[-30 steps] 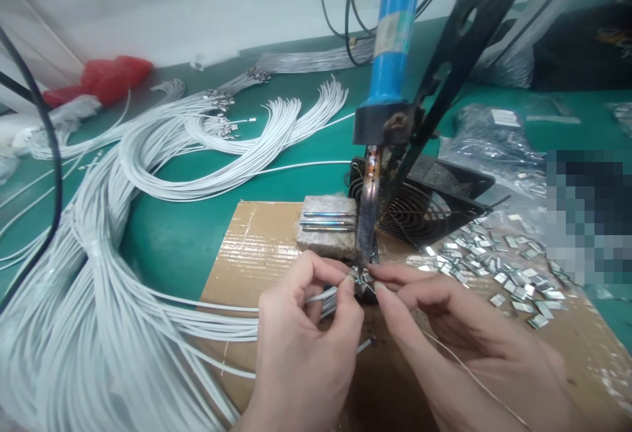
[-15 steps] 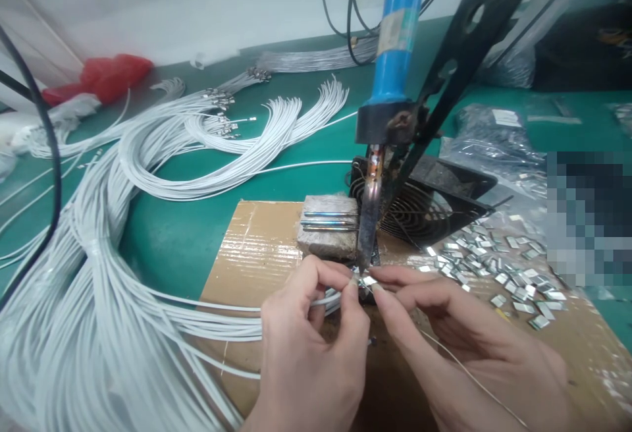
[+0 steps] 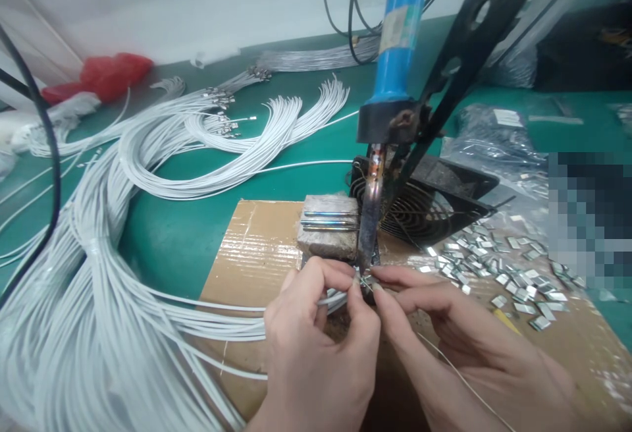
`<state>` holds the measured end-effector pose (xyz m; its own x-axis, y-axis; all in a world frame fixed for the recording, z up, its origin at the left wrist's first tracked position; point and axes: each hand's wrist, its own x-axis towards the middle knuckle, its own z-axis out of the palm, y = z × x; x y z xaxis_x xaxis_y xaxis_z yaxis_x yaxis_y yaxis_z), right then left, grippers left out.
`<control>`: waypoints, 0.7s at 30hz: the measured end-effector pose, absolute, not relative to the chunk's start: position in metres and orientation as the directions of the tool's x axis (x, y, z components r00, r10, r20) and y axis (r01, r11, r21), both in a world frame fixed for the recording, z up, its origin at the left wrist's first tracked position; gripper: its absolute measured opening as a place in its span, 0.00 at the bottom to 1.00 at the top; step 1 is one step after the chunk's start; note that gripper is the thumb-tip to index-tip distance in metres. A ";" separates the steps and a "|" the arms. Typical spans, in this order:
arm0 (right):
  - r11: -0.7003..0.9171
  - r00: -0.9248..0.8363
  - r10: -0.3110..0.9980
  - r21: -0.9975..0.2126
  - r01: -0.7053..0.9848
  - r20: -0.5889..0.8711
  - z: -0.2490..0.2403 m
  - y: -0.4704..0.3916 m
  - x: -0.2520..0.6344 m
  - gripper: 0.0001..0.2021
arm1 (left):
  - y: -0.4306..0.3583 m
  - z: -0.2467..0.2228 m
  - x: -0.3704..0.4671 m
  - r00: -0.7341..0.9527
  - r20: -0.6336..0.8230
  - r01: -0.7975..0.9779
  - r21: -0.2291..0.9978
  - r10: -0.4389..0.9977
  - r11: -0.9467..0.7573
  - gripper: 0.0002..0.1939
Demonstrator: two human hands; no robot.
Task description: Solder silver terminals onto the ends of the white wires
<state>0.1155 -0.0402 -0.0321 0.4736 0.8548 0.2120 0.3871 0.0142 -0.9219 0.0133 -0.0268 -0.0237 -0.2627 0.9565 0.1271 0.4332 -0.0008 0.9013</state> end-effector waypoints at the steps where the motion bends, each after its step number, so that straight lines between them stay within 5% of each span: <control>1: 0.014 0.461 0.861 -0.917 0.399 0.213 -0.032 -0.040 0.116 0.12 | -0.027 -0.024 0.014 -0.263 0.132 0.437 0.899 0.956 -0.004 0.09; 21: 0.020 0.521 0.832 -0.951 0.310 0.187 -0.035 -0.044 0.110 0.11 | -0.024 -0.025 0.010 -0.220 0.175 0.478 0.877 0.960 -0.050 0.09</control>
